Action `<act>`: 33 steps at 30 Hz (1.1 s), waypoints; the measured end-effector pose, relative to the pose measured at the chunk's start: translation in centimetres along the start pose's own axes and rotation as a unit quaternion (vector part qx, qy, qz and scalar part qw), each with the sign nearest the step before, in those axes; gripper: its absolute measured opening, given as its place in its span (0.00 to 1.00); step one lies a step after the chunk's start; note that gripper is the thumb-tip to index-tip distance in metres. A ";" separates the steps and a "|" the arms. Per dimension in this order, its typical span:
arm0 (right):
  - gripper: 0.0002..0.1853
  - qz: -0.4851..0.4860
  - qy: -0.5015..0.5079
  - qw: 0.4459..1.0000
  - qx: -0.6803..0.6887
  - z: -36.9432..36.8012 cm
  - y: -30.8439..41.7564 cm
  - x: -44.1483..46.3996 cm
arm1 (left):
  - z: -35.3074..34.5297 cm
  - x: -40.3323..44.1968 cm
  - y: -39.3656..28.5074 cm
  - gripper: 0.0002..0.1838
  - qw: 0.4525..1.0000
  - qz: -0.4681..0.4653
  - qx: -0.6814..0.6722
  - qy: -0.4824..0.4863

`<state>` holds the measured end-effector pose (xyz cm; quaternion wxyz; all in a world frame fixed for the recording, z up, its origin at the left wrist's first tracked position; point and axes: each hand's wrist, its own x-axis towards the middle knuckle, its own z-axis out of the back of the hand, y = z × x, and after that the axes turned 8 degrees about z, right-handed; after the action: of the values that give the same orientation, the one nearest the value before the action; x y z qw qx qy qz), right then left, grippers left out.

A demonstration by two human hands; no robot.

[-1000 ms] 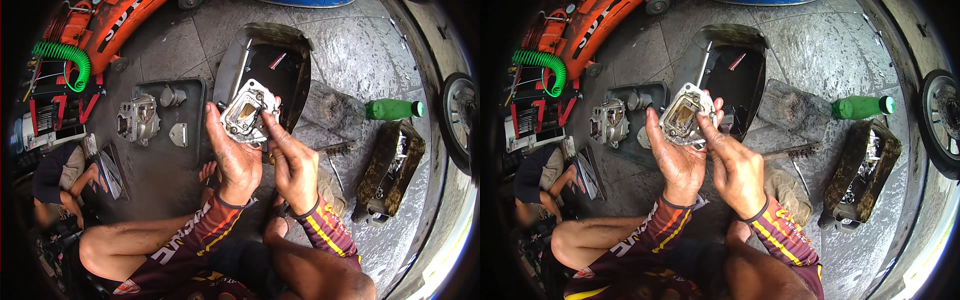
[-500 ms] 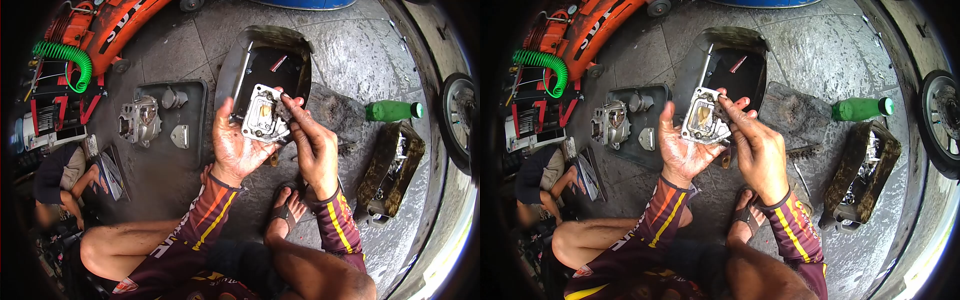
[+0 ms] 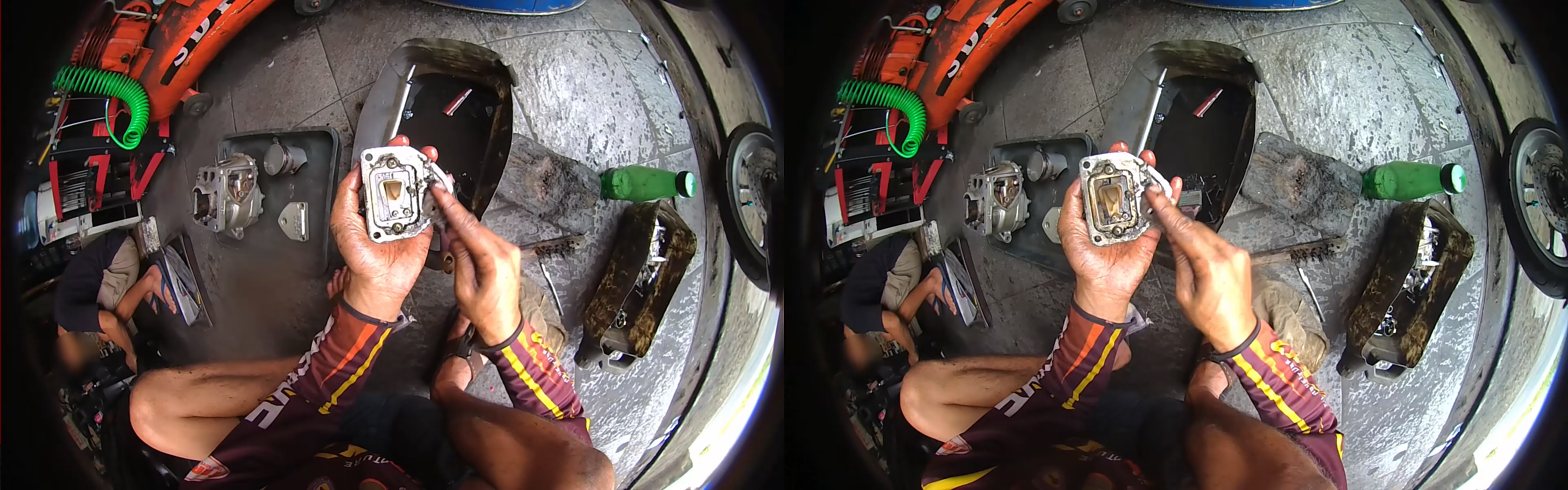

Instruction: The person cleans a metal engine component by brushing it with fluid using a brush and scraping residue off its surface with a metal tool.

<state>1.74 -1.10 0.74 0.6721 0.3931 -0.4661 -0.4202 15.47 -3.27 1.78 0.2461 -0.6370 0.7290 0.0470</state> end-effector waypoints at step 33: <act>0.29 0.001 -0.012 0.998 0.061 -1.3 1.8 -1.4 | -1.0 -1.0 1.5 0.29 0.984 -0.122 0.100 -0.086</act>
<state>3.06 0.98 1.66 0.6417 0.4276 -0.4993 -0.3950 13.77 -2.46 2.72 0.3739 -0.6866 0.6235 -0.0022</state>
